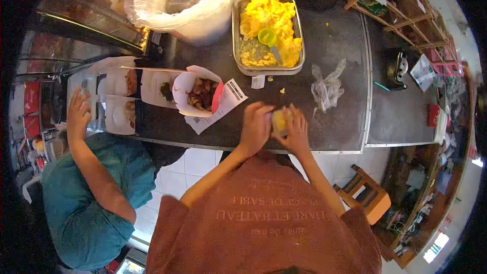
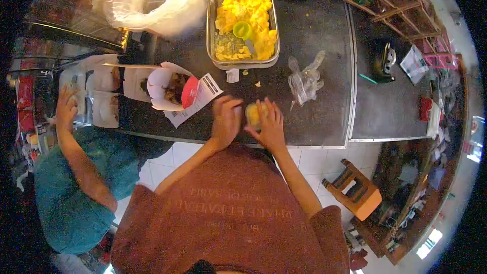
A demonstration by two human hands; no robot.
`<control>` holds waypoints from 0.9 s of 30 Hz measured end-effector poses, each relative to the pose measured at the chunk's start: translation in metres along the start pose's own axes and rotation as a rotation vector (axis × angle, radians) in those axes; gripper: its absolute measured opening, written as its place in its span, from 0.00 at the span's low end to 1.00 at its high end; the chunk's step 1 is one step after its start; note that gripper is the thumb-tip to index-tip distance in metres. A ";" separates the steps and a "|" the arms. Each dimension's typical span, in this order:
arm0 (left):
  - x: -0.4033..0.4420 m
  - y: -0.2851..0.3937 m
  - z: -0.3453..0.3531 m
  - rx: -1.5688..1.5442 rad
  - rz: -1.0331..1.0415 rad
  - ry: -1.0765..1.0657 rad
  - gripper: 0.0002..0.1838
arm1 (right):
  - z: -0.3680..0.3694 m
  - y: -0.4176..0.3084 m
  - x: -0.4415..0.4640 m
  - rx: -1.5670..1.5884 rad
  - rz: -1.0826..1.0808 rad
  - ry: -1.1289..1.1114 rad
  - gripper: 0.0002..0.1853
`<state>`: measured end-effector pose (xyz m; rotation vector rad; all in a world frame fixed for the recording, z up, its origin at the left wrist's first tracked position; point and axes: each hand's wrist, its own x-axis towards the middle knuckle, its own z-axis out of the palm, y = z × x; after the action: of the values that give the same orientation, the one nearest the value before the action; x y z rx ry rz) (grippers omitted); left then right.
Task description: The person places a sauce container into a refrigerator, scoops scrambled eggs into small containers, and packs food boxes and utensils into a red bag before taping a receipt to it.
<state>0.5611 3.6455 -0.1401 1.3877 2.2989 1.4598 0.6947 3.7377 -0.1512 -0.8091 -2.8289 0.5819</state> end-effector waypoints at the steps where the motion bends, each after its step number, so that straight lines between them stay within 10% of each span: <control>1: 0.011 0.004 -0.034 0.025 0.058 0.094 0.09 | -0.008 -0.007 -0.006 0.005 -0.006 -0.055 0.39; 4: 0.075 0.039 -0.123 -0.076 0.017 0.461 0.05 | 0.000 0.003 -0.027 0.060 0.077 -0.109 0.46; 7: 0.186 0.032 -0.182 0.213 0.165 0.394 0.07 | -0.011 0.027 -0.031 0.252 0.210 0.069 0.43; 13: 0.336 -0.183 -0.180 0.955 0.306 -0.710 0.12 | -0.076 0.166 -0.023 -0.184 0.576 0.213 0.44; 17: 0.341 -0.216 -0.177 1.282 0.499 -0.998 0.15 | -0.048 0.278 -0.032 -0.276 0.442 0.313 0.47; 23: 0.344 -0.233 -0.170 1.577 1.008 -0.928 0.20 | -0.105 0.219 -0.038 -0.099 0.526 0.378 0.48; 26: 0.349 -0.227 -0.169 1.813 1.440 -0.571 0.23 | -0.127 0.181 -0.042 -0.059 0.675 0.354 0.44; 27: 0.347 -0.183 -0.170 1.538 1.039 -0.652 0.20 | -0.132 0.173 -0.039 0.016 0.668 0.374 0.43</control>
<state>0.1565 3.7558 -0.0581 2.8492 1.9824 -1.2727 0.8418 3.8954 -0.1011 -1.6725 -2.1814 0.4553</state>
